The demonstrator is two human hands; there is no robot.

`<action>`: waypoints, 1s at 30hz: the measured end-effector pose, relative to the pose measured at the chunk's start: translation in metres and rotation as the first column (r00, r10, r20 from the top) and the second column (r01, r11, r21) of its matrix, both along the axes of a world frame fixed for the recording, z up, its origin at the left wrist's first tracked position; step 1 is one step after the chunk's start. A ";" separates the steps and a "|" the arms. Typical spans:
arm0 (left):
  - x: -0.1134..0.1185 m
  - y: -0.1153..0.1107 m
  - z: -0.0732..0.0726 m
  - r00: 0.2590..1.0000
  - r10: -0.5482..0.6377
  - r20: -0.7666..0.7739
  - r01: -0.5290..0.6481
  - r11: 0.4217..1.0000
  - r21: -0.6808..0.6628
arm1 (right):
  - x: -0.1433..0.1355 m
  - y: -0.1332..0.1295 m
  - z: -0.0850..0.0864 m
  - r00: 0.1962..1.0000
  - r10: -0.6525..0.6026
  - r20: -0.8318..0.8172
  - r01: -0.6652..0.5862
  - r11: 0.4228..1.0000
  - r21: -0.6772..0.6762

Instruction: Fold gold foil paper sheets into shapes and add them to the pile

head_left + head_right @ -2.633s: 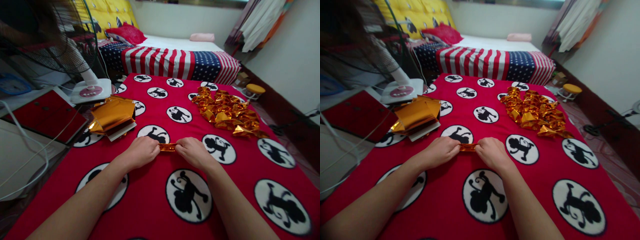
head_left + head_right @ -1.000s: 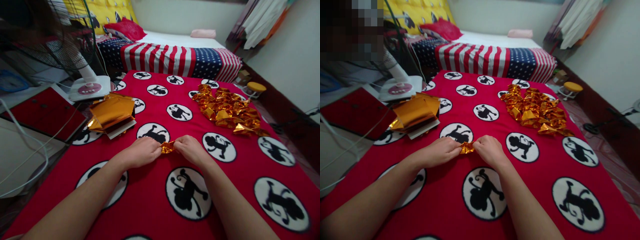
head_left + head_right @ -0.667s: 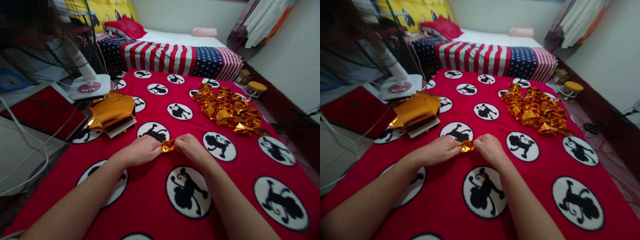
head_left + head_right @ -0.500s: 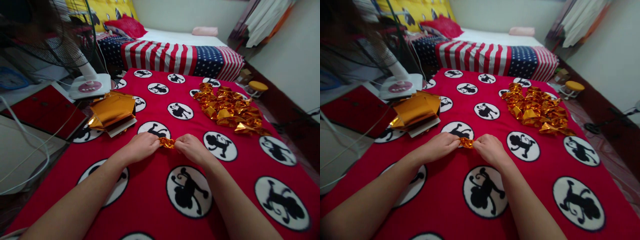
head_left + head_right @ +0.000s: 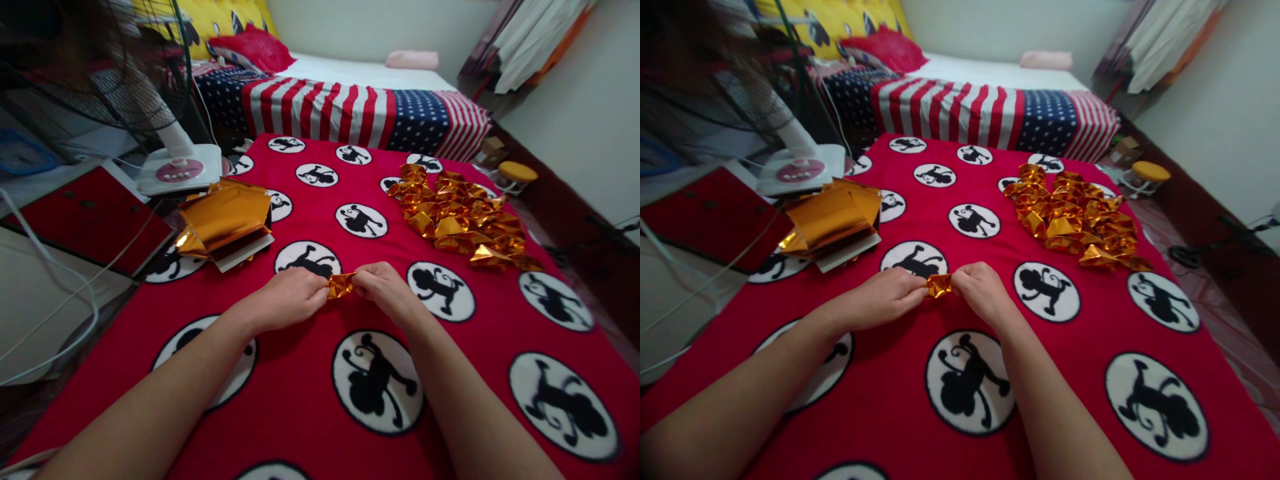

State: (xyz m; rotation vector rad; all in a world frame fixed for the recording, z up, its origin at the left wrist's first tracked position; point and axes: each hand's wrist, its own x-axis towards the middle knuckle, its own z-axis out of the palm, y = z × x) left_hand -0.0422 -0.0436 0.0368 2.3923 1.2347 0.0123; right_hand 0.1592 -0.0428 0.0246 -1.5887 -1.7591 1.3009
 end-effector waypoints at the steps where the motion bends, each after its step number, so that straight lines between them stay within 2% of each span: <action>1: 0.000 0.000 0.000 1.000 -0.023 -0.003 0.023 1.000 -0.007 | 0.000 0.000 -0.001 1.000 -0.013 0.003 0.013 1.000 0.005; 7: -0.002 0.001 -0.001 0.989 0.143 -0.043 -0.140 0.988 0.063 | 0.002 -0.001 0.001 0.990 0.138 -0.021 -0.140 0.982 -0.129; 12: -0.002 -0.001 -0.001 1.000 0.004 -0.026 -0.004 1.000 0.018 | 0.001 -0.001 -0.002 0.999 0.032 -0.043 -0.034 0.998 -0.055; 17: -0.003 0.000 0.000 0.992 0.128 0.013 -0.129 0.992 0.017 | 0.001 -0.002 -0.002 0.984 0.145 -0.107 -0.161 0.974 -0.159; 22: -0.003 -0.001 0.000 0.995 -0.002 0.103 0.010 0.997 -0.079 | 0.000 0.000 -0.006 0.988 0.016 -0.153 -0.025 0.998 -0.061; 27: -0.005 0.002 -0.006 0.970 0.194 0.148 -0.185 0.980 -0.073 | 0.001 0.000 -0.006 0.998 0.037 -0.048 -0.040 0.997 -0.069; 30: -0.006 0.004 -0.009 0.959 0.225 0.170 -0.219 0.974 -0.056 | 0.003 0.000 -0.004 0.997 0.066 0.047 -0.064 0.997 -0.040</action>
